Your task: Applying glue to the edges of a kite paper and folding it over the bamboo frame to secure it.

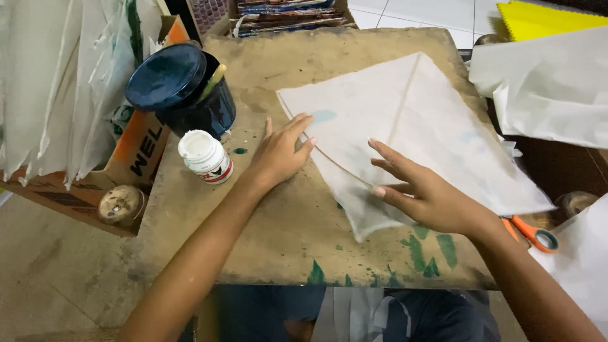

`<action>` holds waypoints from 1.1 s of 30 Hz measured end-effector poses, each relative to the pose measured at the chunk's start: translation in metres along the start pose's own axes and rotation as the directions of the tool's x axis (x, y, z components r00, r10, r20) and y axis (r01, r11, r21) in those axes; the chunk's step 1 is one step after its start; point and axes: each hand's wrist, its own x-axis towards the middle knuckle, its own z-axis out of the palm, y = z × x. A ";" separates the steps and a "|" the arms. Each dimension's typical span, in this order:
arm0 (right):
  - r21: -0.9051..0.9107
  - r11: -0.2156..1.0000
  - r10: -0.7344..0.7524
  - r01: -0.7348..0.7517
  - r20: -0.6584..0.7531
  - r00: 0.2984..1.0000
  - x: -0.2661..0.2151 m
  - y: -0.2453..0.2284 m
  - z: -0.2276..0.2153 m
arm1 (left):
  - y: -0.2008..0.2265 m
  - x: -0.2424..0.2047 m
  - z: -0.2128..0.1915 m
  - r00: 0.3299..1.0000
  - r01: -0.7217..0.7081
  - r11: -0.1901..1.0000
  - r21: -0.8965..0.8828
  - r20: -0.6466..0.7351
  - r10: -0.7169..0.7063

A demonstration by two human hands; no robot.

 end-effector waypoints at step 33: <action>-0.937 0.330 -0.231 0.115 0.039 0.972 0.104 0.043 0.077 | -0.041 0.000 -0.010 0.976 -0.217 0.958 0.185 0.052 0.211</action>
